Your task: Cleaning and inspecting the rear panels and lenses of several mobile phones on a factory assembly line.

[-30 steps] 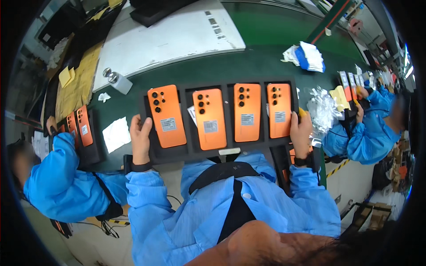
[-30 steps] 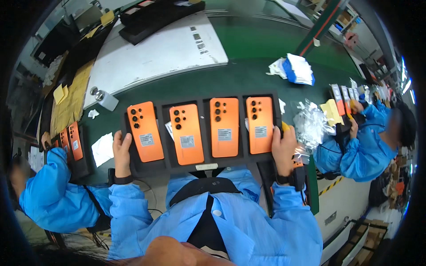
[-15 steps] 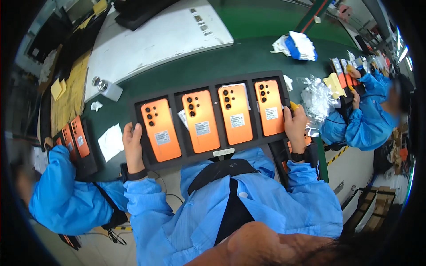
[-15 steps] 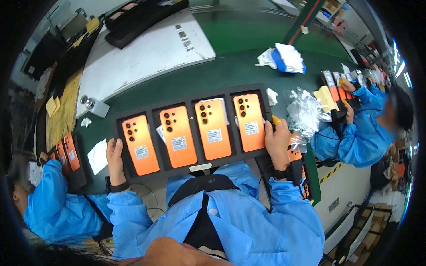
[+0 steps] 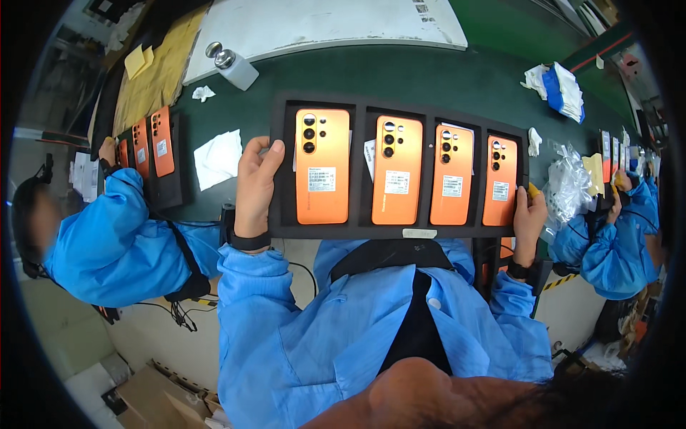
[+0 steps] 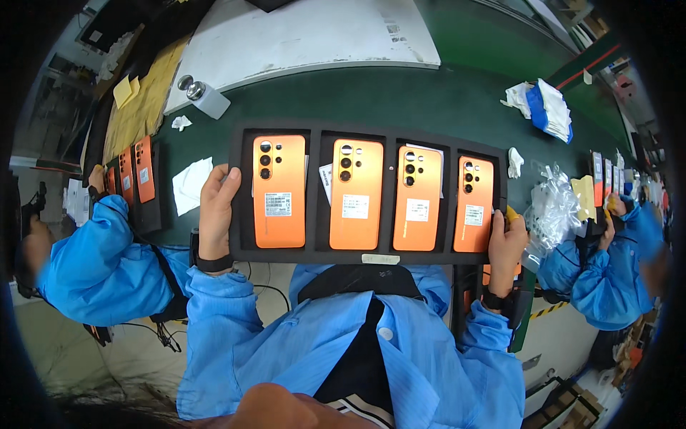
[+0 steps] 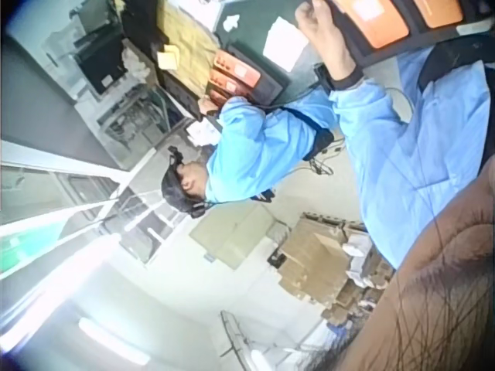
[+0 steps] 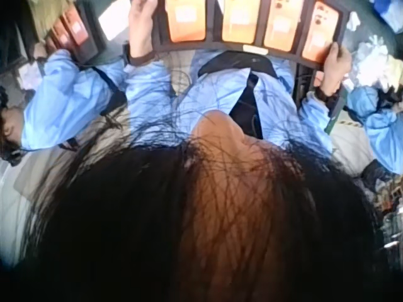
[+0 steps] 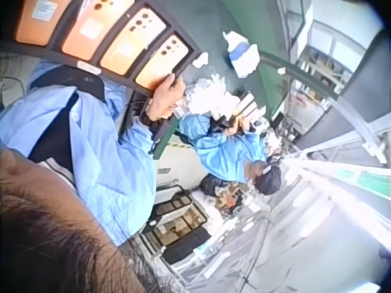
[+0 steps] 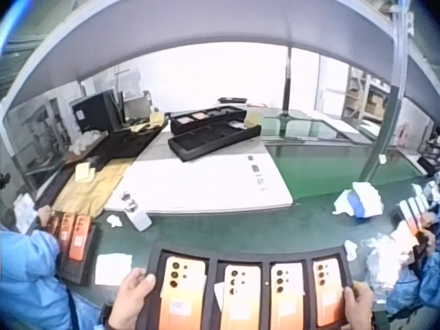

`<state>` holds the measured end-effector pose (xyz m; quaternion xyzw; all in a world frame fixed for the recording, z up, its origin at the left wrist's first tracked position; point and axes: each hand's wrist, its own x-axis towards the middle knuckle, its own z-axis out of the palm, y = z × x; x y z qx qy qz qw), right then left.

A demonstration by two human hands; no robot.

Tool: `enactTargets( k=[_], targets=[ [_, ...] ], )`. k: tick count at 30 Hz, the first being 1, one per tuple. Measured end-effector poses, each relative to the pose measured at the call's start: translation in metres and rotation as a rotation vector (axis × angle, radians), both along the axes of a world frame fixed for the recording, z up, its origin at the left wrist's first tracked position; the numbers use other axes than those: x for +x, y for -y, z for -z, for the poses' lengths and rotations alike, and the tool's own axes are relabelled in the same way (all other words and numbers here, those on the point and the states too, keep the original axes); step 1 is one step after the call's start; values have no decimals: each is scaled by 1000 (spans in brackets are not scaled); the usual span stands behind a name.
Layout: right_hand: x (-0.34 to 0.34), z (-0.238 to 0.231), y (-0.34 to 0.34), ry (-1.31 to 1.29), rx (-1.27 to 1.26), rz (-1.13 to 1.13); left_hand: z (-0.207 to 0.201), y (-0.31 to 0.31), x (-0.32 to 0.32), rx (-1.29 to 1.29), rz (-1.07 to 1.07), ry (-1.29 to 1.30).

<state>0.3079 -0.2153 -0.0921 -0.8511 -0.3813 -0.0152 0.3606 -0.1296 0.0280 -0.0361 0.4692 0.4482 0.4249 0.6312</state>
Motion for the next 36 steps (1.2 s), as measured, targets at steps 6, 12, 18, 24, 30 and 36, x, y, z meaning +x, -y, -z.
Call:
enactTargets(
  k=[6,12,18,24,30,36],
  targets=[
    [-3,-7,1,-80,12,34,-9,5,1,-13,-9,8],
    [-8,-17,0,15,38,1,-17,13,1,-19,-28,73],
    [-14,-27,1,-9,43,29,-19,18,-5,-4,-26,70],
    [-17,-36,0,2,89,2,-20,22,-8,-4,-70,100],
    [-18,-43,1,6,113,-23,-15,21,-15,-2,-67,105],
    [-23,-54,-4,59,127,-43,-11,19,-23,-10,-82,74]
  ],
)
